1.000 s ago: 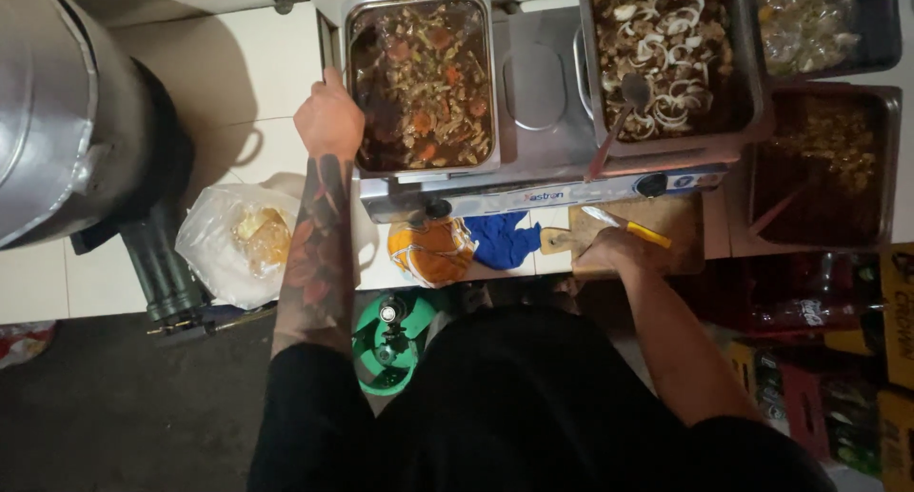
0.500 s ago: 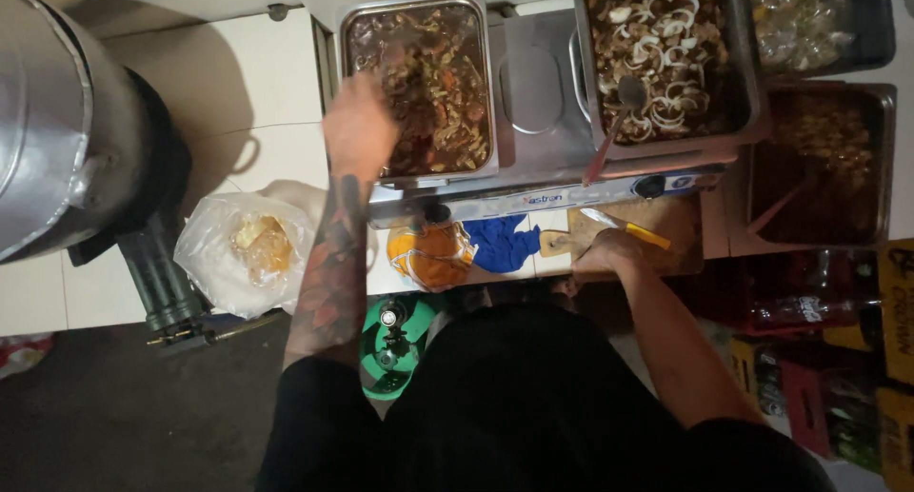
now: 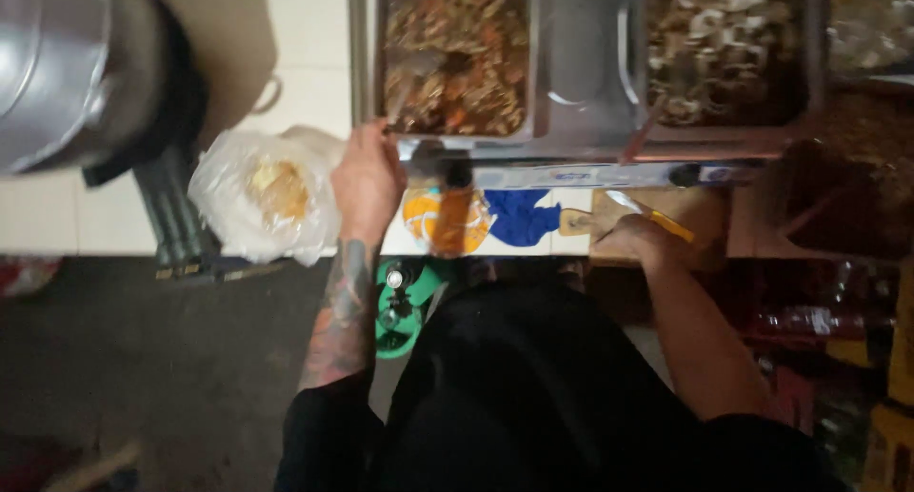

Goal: The person scoops food from metal trays into a plastic bag using a ladle. The person also wipes the countertop with a cloth and handles a knife on a cutting board.

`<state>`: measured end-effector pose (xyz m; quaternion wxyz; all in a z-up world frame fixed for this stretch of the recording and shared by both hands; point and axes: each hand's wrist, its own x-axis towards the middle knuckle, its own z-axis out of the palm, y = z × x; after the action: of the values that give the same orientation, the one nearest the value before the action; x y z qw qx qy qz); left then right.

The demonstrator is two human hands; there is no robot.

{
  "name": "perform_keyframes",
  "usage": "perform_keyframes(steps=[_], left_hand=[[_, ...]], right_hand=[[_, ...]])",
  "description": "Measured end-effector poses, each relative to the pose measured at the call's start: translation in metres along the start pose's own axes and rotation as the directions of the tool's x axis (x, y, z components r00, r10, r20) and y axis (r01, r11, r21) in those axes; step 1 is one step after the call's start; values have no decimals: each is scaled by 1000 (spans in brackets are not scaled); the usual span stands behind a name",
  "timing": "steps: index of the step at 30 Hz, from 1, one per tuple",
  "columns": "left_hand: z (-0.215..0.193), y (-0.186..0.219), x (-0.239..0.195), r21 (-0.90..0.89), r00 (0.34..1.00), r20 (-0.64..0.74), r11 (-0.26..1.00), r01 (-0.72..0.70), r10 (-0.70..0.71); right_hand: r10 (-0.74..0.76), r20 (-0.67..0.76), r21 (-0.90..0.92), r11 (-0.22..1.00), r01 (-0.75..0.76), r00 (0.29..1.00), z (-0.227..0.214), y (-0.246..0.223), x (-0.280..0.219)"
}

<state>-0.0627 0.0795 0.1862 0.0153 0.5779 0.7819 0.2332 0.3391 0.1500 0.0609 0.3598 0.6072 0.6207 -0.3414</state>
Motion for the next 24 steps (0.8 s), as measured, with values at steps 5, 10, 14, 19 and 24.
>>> perform_keyframes(steps=[5, 10, 14, 19, 24], left_hand=[[24, -16, -54, -3, 997, -53, 998, 59, -59], [26, -24, -84, -42, 989, -38, 989, 139, -141], [8, -21, -87, 134, 994, -88, 988, 71, -59], [-12, -32, -74, 408, 993, -88, 912, -35, 77], [-31, -22, -49, 522, 985, -62, 847, -105, 160]], right_hand=[[-5, 18, 46, 999, 5, 1000, -8, -4, -13], [11, 20, 49, 999, -12, 1000, -13, -14, -29], [25, -3, 188, 982, -24, 1000, 57, 28, 94], [61, -18, 139, 989, -58, 998, 0, 4, -8], [63, -20, 86, 994, -61, 998, -10, -7, -28]])
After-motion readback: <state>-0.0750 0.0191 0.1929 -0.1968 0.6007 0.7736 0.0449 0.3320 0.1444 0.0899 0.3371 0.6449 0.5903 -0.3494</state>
